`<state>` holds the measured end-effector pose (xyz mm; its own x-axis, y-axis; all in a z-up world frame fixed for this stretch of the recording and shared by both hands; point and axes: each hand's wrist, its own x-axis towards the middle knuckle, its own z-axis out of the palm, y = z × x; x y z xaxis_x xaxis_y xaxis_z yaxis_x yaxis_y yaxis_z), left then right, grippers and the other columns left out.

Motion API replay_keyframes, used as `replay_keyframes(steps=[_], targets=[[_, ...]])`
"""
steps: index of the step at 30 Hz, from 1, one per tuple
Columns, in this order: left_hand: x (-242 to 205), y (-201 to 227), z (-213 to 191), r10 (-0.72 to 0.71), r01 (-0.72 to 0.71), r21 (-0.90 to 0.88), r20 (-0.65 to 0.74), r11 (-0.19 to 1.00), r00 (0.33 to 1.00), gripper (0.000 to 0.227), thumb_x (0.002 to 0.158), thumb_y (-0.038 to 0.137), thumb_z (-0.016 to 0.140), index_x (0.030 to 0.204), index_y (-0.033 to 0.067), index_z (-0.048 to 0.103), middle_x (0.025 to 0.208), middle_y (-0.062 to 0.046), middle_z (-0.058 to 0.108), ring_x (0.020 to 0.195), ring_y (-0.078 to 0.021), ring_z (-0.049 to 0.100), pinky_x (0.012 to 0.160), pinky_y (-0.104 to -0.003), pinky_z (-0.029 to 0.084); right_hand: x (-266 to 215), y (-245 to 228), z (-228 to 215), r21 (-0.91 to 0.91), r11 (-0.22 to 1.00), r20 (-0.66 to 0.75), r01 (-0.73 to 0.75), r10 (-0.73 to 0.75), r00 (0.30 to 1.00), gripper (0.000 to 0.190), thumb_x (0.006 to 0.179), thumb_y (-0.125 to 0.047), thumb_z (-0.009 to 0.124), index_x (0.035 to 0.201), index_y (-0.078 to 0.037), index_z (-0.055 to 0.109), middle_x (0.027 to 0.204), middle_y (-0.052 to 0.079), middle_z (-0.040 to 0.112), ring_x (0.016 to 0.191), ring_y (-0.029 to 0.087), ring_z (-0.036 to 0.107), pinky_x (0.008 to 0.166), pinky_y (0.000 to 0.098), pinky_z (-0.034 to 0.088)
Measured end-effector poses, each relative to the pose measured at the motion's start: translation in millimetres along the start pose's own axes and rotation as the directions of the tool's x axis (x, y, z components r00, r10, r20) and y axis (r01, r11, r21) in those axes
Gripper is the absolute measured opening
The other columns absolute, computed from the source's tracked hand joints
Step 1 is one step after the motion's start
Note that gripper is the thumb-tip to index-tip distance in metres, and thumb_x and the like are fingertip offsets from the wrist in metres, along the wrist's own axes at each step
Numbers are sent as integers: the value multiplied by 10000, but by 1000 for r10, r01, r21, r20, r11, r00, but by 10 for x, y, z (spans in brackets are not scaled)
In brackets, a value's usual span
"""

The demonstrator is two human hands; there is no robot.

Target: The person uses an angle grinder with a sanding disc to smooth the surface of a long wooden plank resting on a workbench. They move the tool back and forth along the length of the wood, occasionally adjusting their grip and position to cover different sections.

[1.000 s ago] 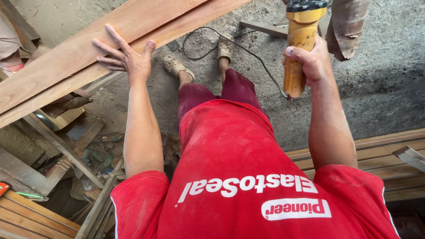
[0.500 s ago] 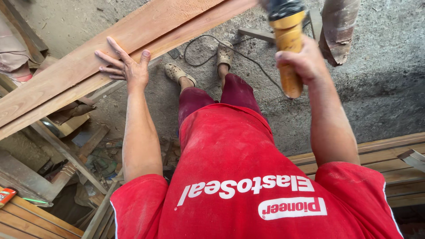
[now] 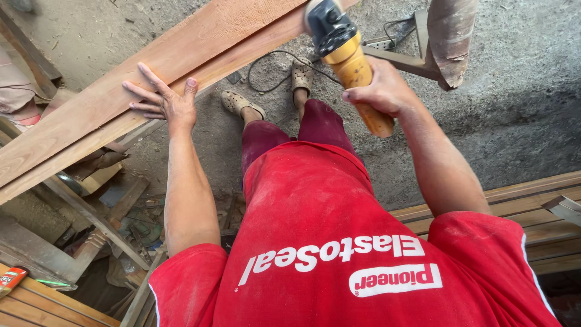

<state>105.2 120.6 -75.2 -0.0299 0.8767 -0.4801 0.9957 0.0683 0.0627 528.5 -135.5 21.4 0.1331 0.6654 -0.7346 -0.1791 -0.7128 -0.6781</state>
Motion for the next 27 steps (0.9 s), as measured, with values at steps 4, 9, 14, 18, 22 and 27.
replay_keyframes(steps=[4, 9, 14, 18, 22, 27], targets=[[1, 7, 11, 0, 0, -18, -7, 1000, 1000, 1278, 856, 892, 744, 1675, 392, -100, 1674, -175, -338, 1466, -653, -258, 1179, -793, -45, -102, -51, -369, 54, 996, -95, -74, 78, 992, 527, 705, -204, 799, 1183, -61, 631, 977, 61, 702, 849, 178, 707, 805, 365, 618], [0, -9, 28, 5, -5, -16, -5, 1000, 1000, 1288, 867, 899, 757, 1682, 383, -96, 1672, -177, -344, 1467, -656, -260, 1173, -799, -42, -167, 42, -751, 200, 980, -146, -19, 49, 988, 570, 724, -203, 823, 1214, -12, 601, 996, 80, 697, 855, 194, 721, 807, 385, 629], [27, -49, 33, 5, -5, -15, -11, 1000, 1000, 1275, 846, 865, 736, 1681, 378, -96, 1664, -180, -348, 1461, -657, -259, 1171, -800, -30, -189, 188, -993, 232, 971, -196, 52, -6, 981, 565, 775, -185, 798, 1263, 14, 596, 996, 109, 692, 842, 211, 731, 821, 400, 646], [29, -52, 53, 21, -21, -1, -11, 1000, 1000, 1268, 858, 855, 745, 1678, 379, -98, 1660, -177, -346, 1456, -659, -261, 1164, -806, -45, -205, 246, -1203, 302, 948, -258, 104, -23, 966, 530, 813, -171, 753, 1281, 33, 608, 982, 124, 707, 835, 221, 734, 812, 414, 657], [19, -25, 33, 8, -8, -1, -6, 1000, 1000, 1267, 870, 883, 737, 1677, 378, -99, 1660, -185, -345, 1454, -659, -257, 1164, -804, -33, -191, 203, -1108, 334, 936, -255, 113, -26, 966, 535, 818, -181, 774, 1270, 37, 588, 956, 126, 676, 809, 221, 708, 800, 419, 656], [-19, -9, 15, -9, 9, -3, 1, 1000, 1000, 1265, 867, 910, 722, 1677, 387, -97, 1673, -173, -338, 1474, -640, -259, 1183, -788, -56, -140, 185, -395, 128, 992, -109, 8, 6, 994, 581, 712, -261, 800, 1217, -46, 607, 1020, 77, 677, 875, 172, 681, 815, 351, 605]])
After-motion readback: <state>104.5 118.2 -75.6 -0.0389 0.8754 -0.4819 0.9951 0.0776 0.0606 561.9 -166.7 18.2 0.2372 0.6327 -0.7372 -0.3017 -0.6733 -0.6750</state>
